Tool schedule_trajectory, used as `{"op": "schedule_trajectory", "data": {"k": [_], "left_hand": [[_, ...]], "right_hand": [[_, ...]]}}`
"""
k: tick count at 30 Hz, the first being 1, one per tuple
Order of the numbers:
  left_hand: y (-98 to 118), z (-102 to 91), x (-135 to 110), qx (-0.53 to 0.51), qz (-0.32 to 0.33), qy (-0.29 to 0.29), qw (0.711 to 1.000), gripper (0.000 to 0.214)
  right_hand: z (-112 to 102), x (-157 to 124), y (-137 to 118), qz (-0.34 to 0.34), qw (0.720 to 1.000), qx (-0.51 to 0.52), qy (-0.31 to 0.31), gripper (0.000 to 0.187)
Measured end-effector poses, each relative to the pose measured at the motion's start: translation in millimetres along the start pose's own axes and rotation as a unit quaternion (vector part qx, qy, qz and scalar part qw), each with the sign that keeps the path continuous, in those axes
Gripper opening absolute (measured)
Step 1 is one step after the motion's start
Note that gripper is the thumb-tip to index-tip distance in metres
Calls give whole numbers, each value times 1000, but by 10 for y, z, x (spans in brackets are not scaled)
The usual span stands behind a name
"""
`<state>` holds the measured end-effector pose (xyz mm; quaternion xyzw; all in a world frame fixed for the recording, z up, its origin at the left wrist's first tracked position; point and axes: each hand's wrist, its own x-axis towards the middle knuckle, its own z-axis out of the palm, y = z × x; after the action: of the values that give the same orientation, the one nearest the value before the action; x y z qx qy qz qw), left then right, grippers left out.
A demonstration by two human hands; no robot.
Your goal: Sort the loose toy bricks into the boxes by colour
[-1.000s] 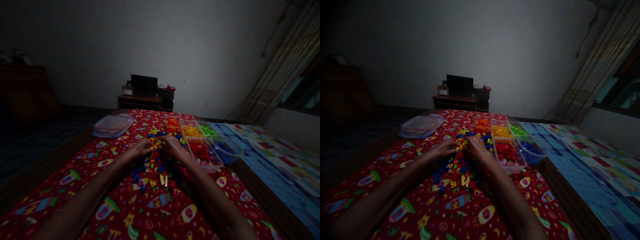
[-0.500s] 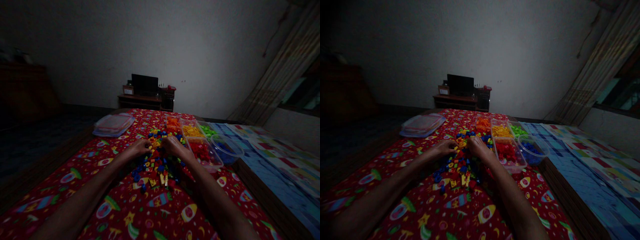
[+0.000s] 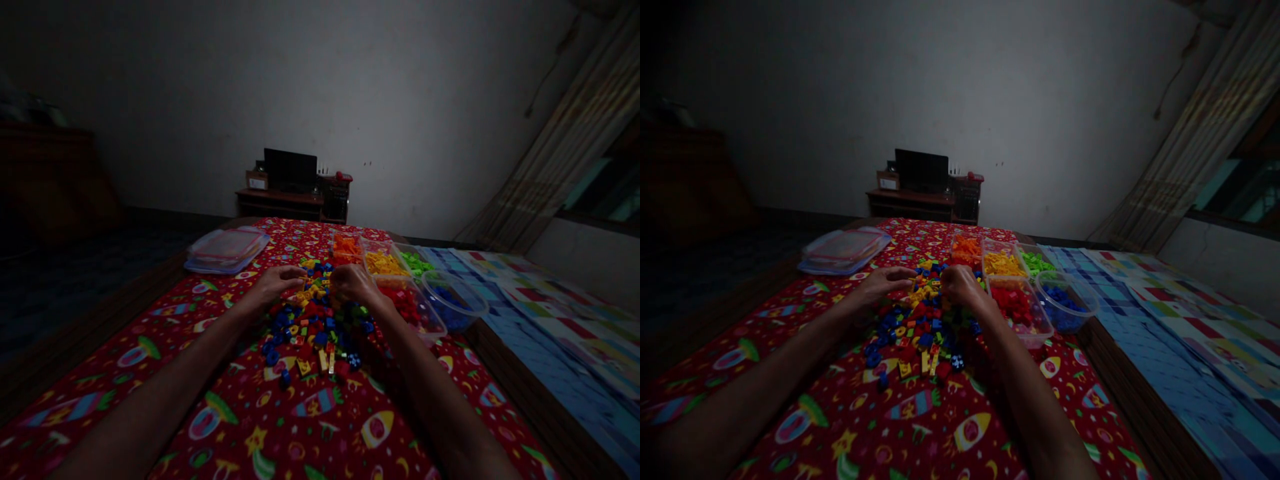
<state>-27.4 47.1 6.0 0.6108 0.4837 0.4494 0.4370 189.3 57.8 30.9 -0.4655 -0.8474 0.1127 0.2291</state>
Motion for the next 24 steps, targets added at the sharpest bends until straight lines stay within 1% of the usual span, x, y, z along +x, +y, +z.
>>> {"op": "schedule_trajectory", "data": {"k": [5,8,11,13,15,17,20,22,24], "left_hand": [[-16,-4,8,-54,-12,-4,998,51],[-46,-1,27,-99,-30,-14,995,51],[-29,14,7,-116,-48,-16,992,51],[2,32,-24,-96,-53,-13,994,52],[35,50,-54,-56,-54,-8,997,51],[59,69,-69,-12,-46,1,999,50],[80,91,-63,44,-22,4,999,51],[95,102,-54,68,-14,0,998,53],[112,109,-51,82,-12,-2,997,54]], "right_hand": [[-36,44,63,12,996,93,11,25],[-23,63,132,29,986,165,18,23],[-37,63,158,55,961,270,12,17],[-65,52,147,74,940,333,6,12],[-92,40,130,87,926,368,5,9],[-108,33,130,98,927,363,11,8],[-127,32,191,104,945,309,20,11],[-171,28,281,96,959,264,28,15],[-258,11,402,87,972,210,57,18]]}}
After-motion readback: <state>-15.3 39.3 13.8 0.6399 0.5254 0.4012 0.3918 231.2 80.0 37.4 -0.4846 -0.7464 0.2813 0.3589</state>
